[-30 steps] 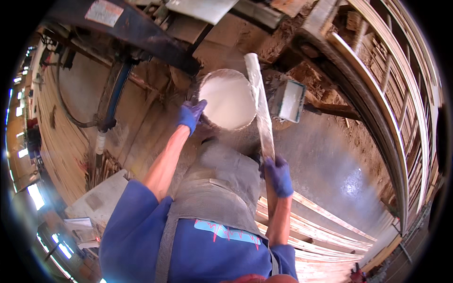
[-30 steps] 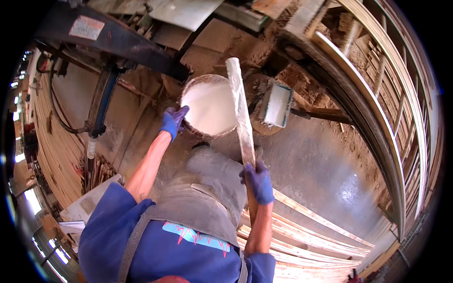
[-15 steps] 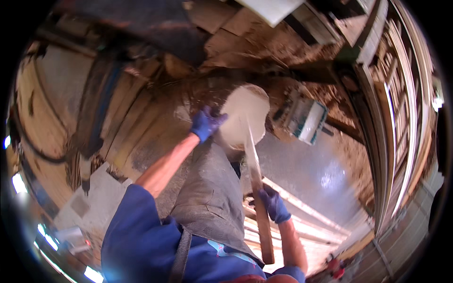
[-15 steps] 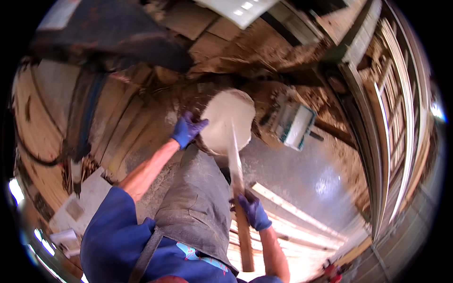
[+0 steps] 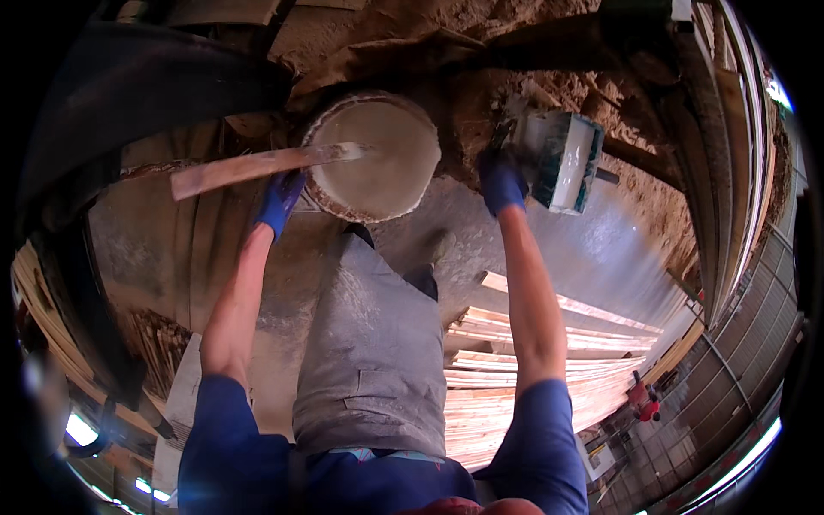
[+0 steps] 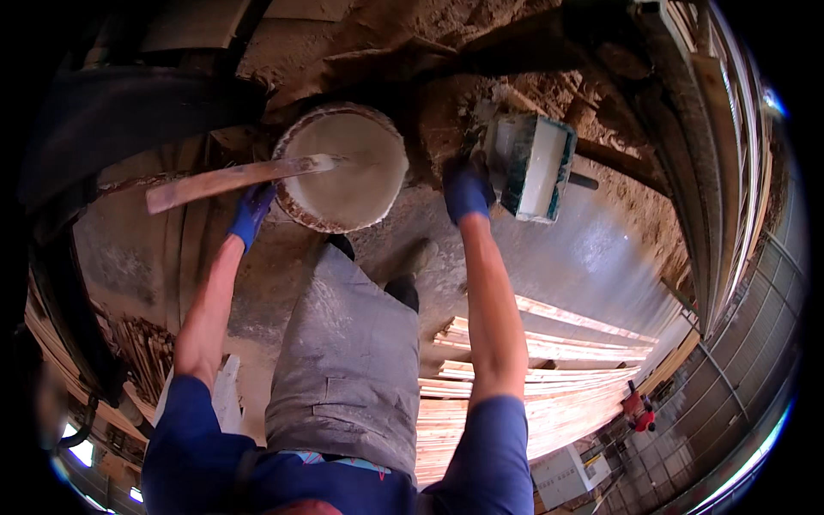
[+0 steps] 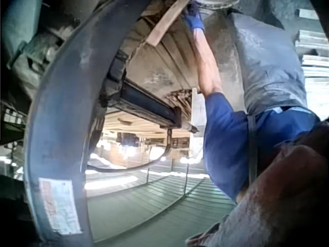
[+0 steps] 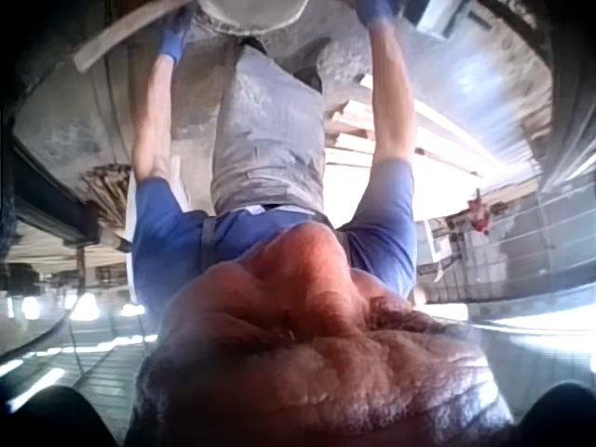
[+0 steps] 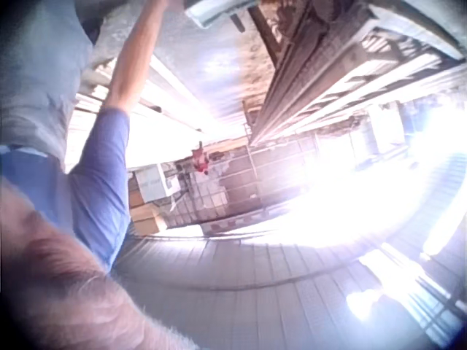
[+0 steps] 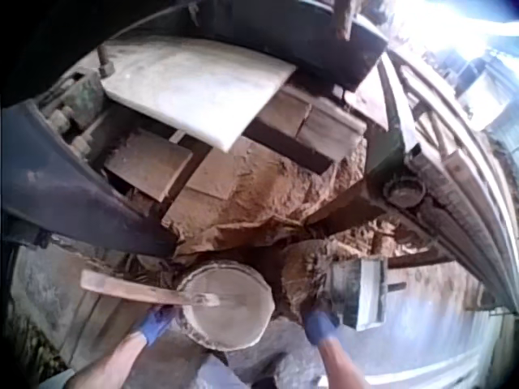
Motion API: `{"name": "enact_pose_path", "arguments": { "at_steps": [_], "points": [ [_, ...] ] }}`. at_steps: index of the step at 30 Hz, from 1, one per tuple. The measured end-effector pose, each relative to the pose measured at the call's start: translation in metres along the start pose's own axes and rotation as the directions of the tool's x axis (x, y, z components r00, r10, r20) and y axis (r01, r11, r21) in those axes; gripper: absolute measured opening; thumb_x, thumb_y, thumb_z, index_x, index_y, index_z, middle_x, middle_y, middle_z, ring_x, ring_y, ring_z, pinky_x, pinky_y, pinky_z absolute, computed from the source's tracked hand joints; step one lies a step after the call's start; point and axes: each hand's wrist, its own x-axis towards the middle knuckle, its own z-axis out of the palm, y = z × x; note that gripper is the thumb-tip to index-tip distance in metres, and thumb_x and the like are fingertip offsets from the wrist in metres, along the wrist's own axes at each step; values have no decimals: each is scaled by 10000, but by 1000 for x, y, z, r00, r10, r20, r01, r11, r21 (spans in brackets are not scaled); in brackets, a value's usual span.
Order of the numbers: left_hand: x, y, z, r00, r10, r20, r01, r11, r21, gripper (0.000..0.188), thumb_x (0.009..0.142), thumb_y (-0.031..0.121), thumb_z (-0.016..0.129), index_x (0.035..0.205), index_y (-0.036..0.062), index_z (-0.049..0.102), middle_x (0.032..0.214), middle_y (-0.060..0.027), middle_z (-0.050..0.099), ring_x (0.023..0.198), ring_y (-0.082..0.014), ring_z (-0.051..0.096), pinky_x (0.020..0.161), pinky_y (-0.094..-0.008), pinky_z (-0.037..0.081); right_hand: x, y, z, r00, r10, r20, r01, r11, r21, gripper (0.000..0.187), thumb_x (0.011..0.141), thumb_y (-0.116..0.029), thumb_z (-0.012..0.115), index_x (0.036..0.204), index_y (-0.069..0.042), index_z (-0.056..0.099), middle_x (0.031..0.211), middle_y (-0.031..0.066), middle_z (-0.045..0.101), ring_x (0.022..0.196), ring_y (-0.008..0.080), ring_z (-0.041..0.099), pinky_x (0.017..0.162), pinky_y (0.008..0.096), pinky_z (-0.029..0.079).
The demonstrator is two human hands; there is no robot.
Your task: The person pours a white liquid from a bucket into a paint tray, then uses a roller to apply the finish to long wooden planks laid on a rack. They repeatedly roll the applicator and coat the planks, then stack the finished pieces.
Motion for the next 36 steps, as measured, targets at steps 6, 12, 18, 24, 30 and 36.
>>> {"name": "enact_pose_path", "arguments": {
  "at_steps": [6, 12, 18, 24, 30, 36],
  "points": [
    [-133, -19, -43, 884, -443, 148, 450, 893, -13, 196, 943, 228, 577, 1045, 79, 653, 973, -29, 684, 866, -169, 628, 723, -317, 481, -2, 2, 27, 973, 154, -172, -103, 956, 274, 375, 920, -354, 484, 1102, -58, 626, 1105, 264, 620, 971, 447, 608, 826, 504, 496],
    [-259, -72, -97, 537, -839, 89, 832, 544, 107, 351, 947, 387, 548, 1163, 116, 604, 1013, -65, 705, 841, -197, 669, 698, -311, 483, -94, 7, 53, 996, 47, 82, -74, 923, 378, 330, 916, -330, 505, 1129, -102, 612, 991, 255, 645, 926, 443, 614, 791, 517, 491],
    [-281, -8, -96, 555, -824, 116, 825, 563, 51, 394, 934, 405, 561, 1216, 131, 567, 1088, -109, 694, 862, -237, 679, 719, -378, 504, -140, 9, 130, 967, -223, 121, 191, 954, 232, 260, 882, -205, 534, 1091, -90, 638, 1213, 171, 602, 907, 367, 650, 755, 429, 548],
    [-244, 7, -59, 664, -728, 170, 739, 674, 3, 295, 944, 319, 581, 1129, 91, 612, 1003, -91, 701, 818, -187, 669, 702, -305, 513, -236, -58, 103, 974, -202, -102, 225, 903, 366, 214, 864, -211, 553, 1002, -76, 645, 895, 170, 660, 795, 359, 643, 689, 449, 528],
    [-217, 81, 10, 817, -484, 314, 533, 841, -89, 278, 952, 299, 584, 1119, 79, 617, 1007, -89, 688, 836, -179, 666, 713, -299, 522, -197, -108, 26, 991, -115, -66, 132, 899, 417, 271, 901, -295, 531, 1006, -78, 654, 868, 197, 644, 765, 390, 629, 671, 488, 511],
    [-226, 75, -14, 788, -540, 294, 589, 801, -107, 353, 940, 341, 582, 1174, 79, 608, 1058, -119, 686, 901, -223, 675, 748, -338, 523, -188, -37, 88, 981, -195, 21, 179, 935, 307, 222, 856, -224, 545, 977, -74, 655, 956, 218, 626, 870, 381, 615, 733, 496, 502]
  ]
}}
